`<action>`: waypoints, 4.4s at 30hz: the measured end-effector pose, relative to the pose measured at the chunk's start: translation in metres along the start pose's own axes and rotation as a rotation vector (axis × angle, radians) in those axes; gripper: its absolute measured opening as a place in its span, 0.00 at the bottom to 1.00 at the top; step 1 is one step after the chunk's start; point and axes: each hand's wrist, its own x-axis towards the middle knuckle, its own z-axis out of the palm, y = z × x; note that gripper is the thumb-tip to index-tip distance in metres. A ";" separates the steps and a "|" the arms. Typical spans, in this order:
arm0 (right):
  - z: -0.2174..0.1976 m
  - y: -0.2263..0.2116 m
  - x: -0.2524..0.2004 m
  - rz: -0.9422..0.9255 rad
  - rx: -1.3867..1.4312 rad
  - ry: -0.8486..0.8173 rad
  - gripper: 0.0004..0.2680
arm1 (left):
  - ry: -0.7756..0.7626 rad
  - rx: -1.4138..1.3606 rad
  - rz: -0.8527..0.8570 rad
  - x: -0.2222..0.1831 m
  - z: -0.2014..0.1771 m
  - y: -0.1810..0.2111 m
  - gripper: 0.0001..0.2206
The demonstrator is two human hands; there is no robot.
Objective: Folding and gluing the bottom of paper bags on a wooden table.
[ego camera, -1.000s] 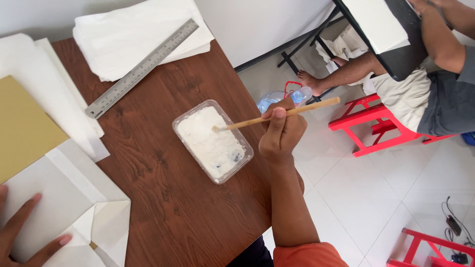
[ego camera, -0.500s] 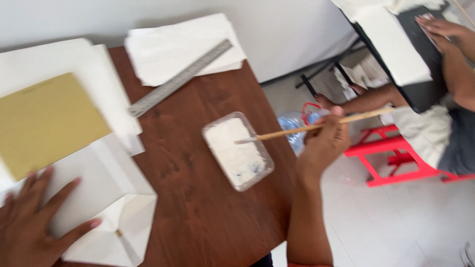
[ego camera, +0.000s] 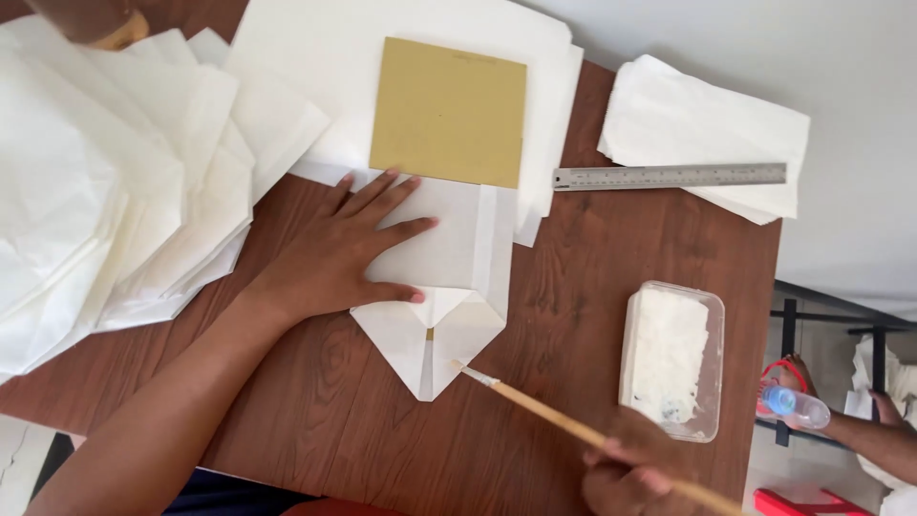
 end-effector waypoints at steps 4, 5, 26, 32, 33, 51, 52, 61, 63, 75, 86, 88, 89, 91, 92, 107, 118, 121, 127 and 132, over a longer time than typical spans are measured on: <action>-0.033 -0.032 0.047 1.539 1.225 -0.269 0.15 | 0.049 0.028 0.050 0.001 0.007 -0.006 0.36; -0.034 -0.025 0.048 1.429 1.343 -0.359 0.12 | 0.060 0.043 0.060 0.001 0.008 -0.007 0.36; -0.062 0.014 -0.015 1.196 1.882 -0.658 0.08 | 0.068 0.056 0.065 0.001 0.009 -0.008 0.37; -0.031 -0.039 0.048 1.541 1.336 -0.231 0.14 | 0.058 0.057 0.061 0.002 0.009 -0.008 0.36; -0.033 -0.033 0.044 1.541 1.334 -0.232 0.14 | 0.057 0.056 0.062 0.001 0.009 -0.008 0.36; -0.040 -0.044 0.044 1.564 1.337 -0.157 0.13 | 0.069 0.079 0.062 0.002 0.011 -0.009 0.37; -0.040 -0.042 0.048 1.585 1.327 -0.223 0.12 | 0.072 0.080 0.062 0.001 0.011 -0.009 0.37; -0.037 -0.036 0.050 1.551 1.501 -0.210 0.14 | 0.075 0.068 0.066 0.001 0.011 -0.009 0.37; -0.043 -0.037 0.043 1.509 1.563 -0.267 0.15 | 0.077 0.060 0.069 0.001 0.011 -0.008 0.36; -0.032 -0.038 0.042 1.558 1.984 -0.252 0.14 | 0.035 0.045 0.052 0.002 0.006 -0.005 0.36; -0.017 -0.037 0.072 1.702 1.481 -0.221 0.15 | 0.020 0.066 0.046 0.002 0.005 -0.004 0.37; -0.019 -0.039 0.069 1.708 1.508 -0.314 0.16 | 0.026 0.073 0.051 0.002 0.006 -0.005 0.37; -0.020 -0.040 0.068 1.709 1.539 -0.407 0.17 | 0.036 0.079 0.053 0.002 0.006 -0.005 0.37; -0.020 -0.040 0.065 1.709 1.528 -0.396 0.17 | 0.038 0.081 0.055 0.002 0.006 -0.005 0.37; -0.019 -0.041 0.064 1.705 1.521 -0.382 0.17 | 0.043 0.084 0.054 0.002 0.006 -0.005 0.37; -0.023 -0.038 0.055 1.619 1.471 -0.340 0.19 | 0.025 0.086 0.041 0.002 0.006 -0.006 0.38; -0.004 -0.004 0.022 1.975 0.904 -0.219 0.19 | 0.033 0.098 0.070 -0.003 -0.001 -0.002 0.37; 0.002 0.032 -0.016 2.156 0.472 -0.320 0.19 | 0.023 0.112 0.098 -0.001 -0.001 -0.001 0.37; -0.011 0.070 -0.090 2.454 0.295 -0.508 0.18 | 0.070 0.232 0.079 0.001 0.008 -0.004 0.40; -0.009 0.058 -0.103 2.589 0.308 -0.591 0.17 | 0.124 0.284 0.057 0.001 0.023 -0.007 0.43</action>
